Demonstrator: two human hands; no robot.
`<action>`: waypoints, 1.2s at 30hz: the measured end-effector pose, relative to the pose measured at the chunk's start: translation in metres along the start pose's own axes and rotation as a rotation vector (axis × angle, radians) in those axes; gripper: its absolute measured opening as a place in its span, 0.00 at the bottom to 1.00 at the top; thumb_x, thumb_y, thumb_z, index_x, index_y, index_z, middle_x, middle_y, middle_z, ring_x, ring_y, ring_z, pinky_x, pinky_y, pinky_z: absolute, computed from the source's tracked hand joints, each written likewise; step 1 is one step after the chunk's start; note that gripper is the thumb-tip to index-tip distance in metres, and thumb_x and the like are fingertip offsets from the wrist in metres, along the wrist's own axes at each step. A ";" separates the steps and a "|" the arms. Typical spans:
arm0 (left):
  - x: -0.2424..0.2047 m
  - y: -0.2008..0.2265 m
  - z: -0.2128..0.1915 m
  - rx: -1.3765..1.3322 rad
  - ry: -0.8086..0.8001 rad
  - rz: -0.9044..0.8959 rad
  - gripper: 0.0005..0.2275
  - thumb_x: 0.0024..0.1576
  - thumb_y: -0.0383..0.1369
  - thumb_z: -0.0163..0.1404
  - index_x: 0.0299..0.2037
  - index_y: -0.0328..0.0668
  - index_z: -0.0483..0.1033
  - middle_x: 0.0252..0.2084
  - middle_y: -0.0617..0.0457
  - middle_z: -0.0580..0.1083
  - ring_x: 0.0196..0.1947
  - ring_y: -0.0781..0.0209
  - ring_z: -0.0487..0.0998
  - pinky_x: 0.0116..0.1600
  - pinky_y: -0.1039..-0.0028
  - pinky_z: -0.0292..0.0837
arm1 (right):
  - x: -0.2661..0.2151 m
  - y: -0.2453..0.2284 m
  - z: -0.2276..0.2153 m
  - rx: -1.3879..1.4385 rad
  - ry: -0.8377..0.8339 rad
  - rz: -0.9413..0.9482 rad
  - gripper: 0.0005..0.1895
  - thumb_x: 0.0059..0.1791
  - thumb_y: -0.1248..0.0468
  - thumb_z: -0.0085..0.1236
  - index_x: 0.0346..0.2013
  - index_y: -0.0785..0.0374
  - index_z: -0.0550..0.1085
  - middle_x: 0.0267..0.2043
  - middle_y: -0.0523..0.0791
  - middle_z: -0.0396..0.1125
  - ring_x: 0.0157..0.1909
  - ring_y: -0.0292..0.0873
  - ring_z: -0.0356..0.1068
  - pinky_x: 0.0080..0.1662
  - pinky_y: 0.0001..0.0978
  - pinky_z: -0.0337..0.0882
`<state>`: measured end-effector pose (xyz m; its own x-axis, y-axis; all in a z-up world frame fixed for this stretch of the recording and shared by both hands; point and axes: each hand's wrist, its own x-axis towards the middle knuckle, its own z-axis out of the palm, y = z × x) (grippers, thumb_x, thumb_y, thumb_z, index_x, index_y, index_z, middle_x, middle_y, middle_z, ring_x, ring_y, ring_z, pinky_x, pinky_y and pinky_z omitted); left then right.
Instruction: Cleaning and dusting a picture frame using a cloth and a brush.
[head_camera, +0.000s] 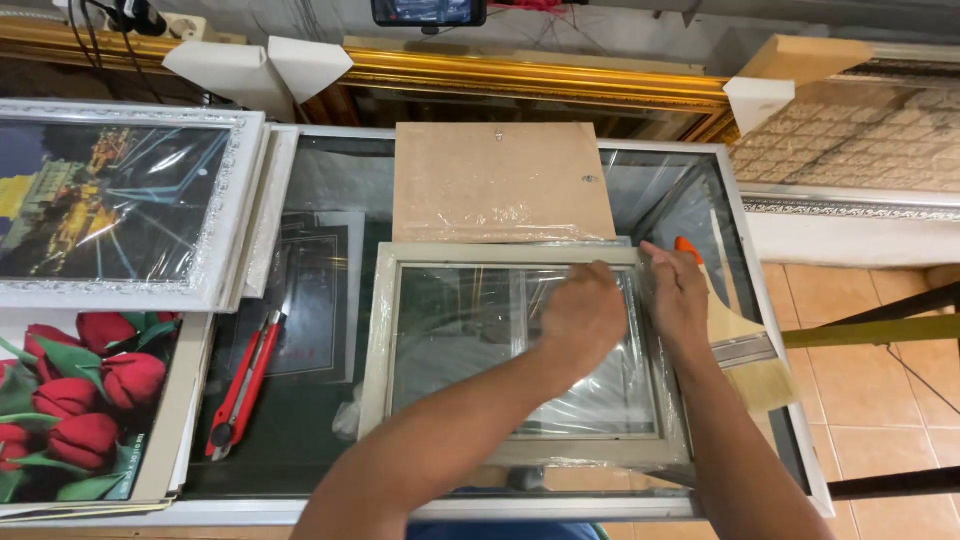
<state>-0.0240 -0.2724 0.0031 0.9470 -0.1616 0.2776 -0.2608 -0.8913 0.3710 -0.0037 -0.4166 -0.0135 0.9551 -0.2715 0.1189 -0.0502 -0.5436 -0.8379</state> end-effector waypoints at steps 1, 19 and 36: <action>0.005 0.011 0.011 -0.001 0.007 -0.002 0.10 0.57 0.30 0.42 0.39 0.28 0.73 0.32 0.43 0.71 0.24 0.36 0.82 0.25 0.55 0.77 | 0.004 0.004 -0.004 -0.001 -0.001 -0.007 0.20 0.55 0.56 0.43 0.57 0.49 0.78 0.57 0.48 0.68 0.74 0.49 0.55 0.72 0.45 0.53; -0.047 -0.174 -0.156 0.283 -0.265 -0.162 0.18 0.60 0.48 0.45 0.43 0.39 0.74 0.35 0.39 0.79 0.34 0.38 0.84 0.39 0.54 0.80 | 0.019 0.040 0.009 -0.568 -0.028 -0.198 0.17 0.55 0.53 0.56 0.59 0.41 0.77 0.36 0.44 0.66 0.49 0.55 0.71 0.57 0.56 0.67; 0.054 -0.007 -0.039 -0.116 -0.490 0.200 0.16 0.51 0.35 0.44 0.43 0.44 0.83 0.42 0.43 0.77 0.43 0.37 0.83 0.46 0.48 0.78 | 0.019 0.032 0.002 -0.394 -0.080 -0.235 0.19 0.57 0.58 0.45 0.62 0.41 0.74 0.41 0.52 0.65 0.52 0.62 0.68 0.59 0.58 0.66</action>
<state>0.0216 -0.2586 0.0505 0.8461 -0.5266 -0.0824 -0.4377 -0.7748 0.4562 0.0140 -0.4376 -0.0396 0.9725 -0.0508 0.2273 0.0784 -0.8475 -0.5249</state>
